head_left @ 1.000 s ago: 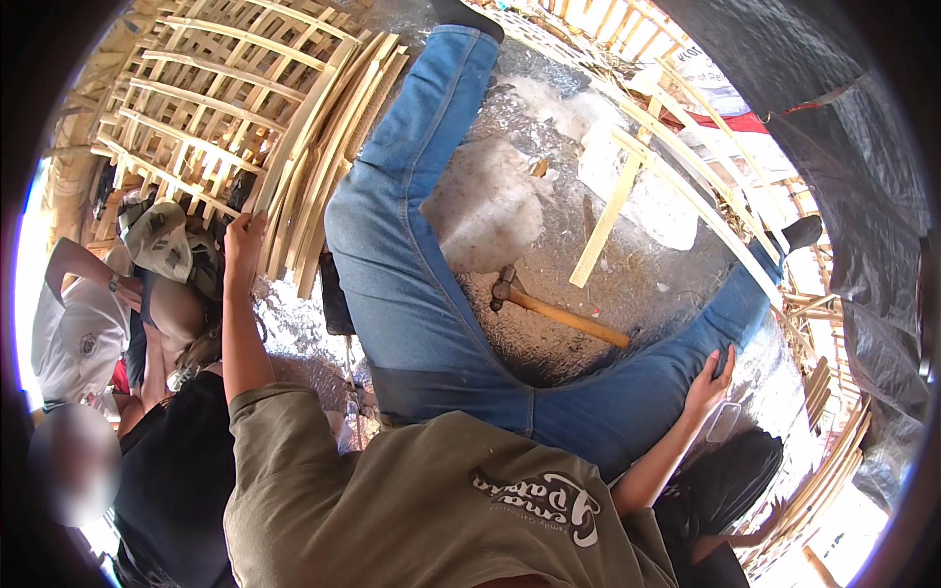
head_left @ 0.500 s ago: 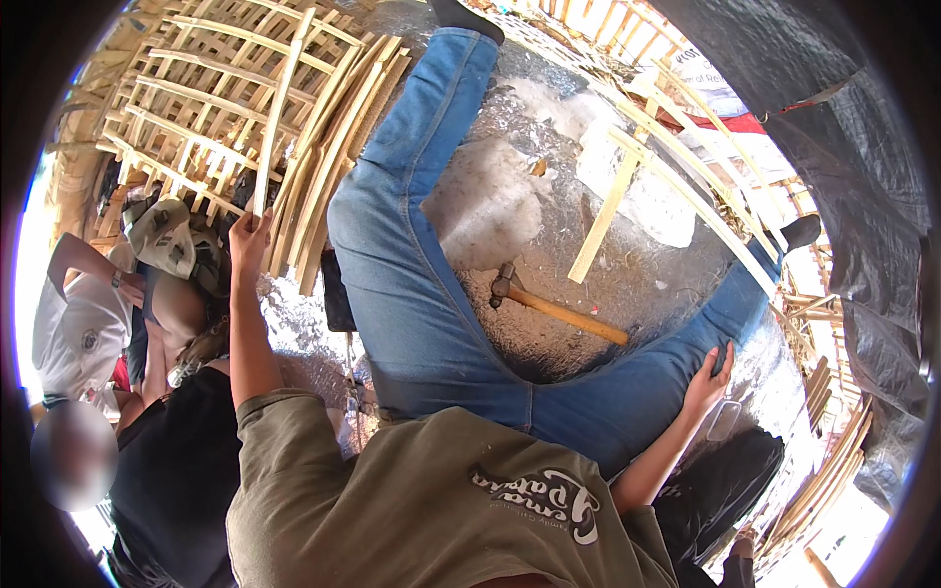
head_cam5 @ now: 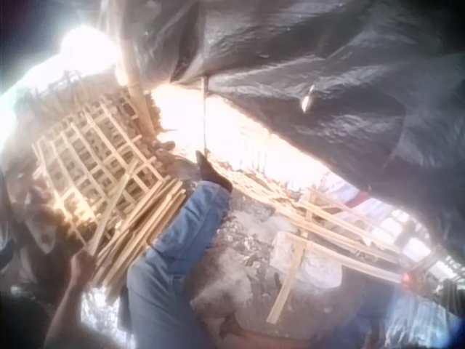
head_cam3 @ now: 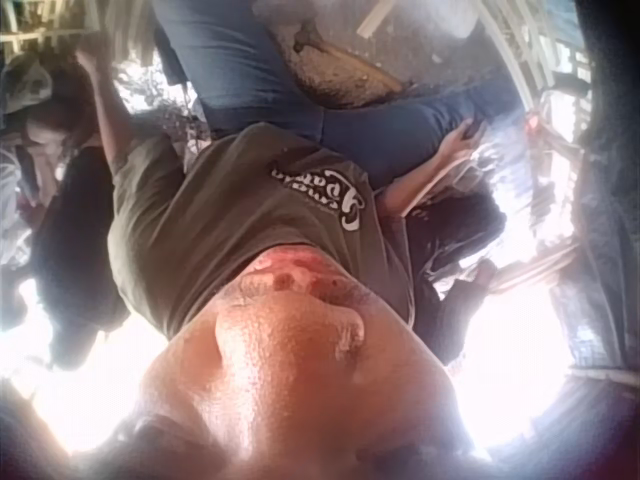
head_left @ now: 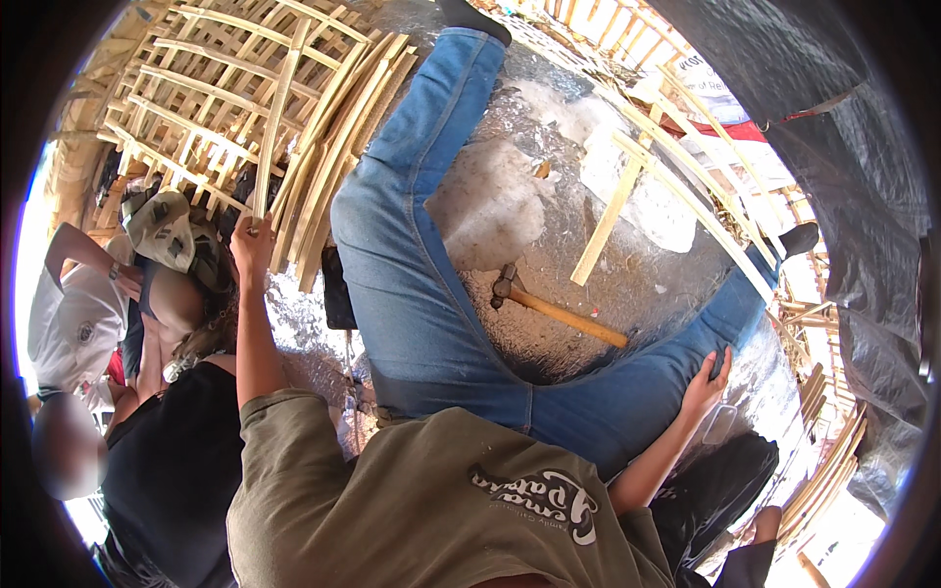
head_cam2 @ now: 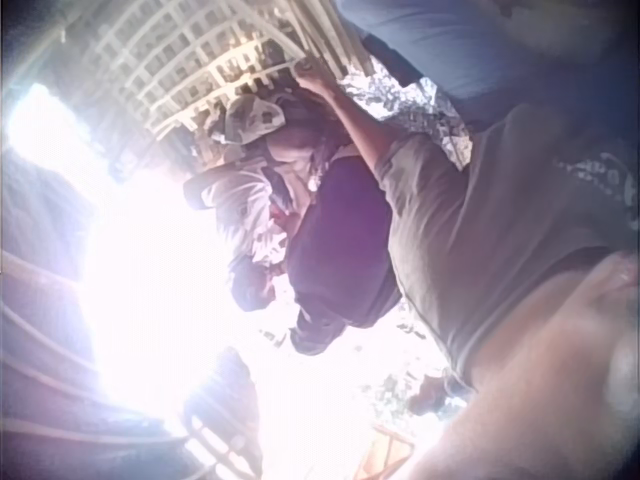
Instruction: The person sits on the ground and assembles a wooden frame by positioning thin wooden strips and securing them with a hammer and nails. The person repeatedly aligns the strips and hammers nails to fasten them together.
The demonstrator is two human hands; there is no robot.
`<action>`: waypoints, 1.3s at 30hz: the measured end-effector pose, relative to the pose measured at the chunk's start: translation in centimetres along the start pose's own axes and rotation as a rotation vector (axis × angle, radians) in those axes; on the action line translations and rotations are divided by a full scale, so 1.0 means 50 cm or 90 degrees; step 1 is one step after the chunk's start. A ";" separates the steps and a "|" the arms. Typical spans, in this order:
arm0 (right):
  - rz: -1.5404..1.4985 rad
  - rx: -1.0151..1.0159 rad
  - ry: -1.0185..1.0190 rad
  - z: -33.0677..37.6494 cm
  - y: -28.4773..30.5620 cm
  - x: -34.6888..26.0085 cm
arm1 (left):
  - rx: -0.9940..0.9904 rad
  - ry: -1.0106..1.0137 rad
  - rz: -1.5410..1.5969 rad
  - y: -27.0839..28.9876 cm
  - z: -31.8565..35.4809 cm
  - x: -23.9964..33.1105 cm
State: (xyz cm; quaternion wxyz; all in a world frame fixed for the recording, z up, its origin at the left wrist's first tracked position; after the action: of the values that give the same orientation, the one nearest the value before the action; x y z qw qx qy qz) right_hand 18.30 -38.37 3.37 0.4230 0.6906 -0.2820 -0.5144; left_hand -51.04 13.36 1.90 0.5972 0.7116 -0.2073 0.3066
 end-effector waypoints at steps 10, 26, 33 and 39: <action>-0.011 0.006 0.021 0.004 0.002 -0.005 | -0.035 -0.018 -0.043 -0.020 0.007 0.042; 0.001 0.001 -0.015 0.010 0.009 -0.024 | -0.300 0.111 0.443 -0.120 0.189 0.416; 0.000 0.012 -0.005 0.009 0.005 -0.010 | -0.399 0.041 0.474 -0.195 0.338 0.506; -0.002 0.020 -0.013 0.012 0.005 -0.016 | -0.446 0.049 0.470 -0.241 0.471 0.564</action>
State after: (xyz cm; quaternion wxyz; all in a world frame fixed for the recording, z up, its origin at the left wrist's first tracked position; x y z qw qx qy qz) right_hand 17.47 -38.02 3.87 0.4087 0.6924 -0.2930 -0.5174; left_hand -18.17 -5.21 10.15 0.6590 0.3364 -0.5127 0.4355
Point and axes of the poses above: each hand's wrist, its own z-axis away from the middle knuckle, its own y-axis out of the back of the hand, x = y × z, the point moved 4 cm from there along -z, towards the middle knuckle, and after that the axes turned 3 degrees about z, right-handed, at the moved point
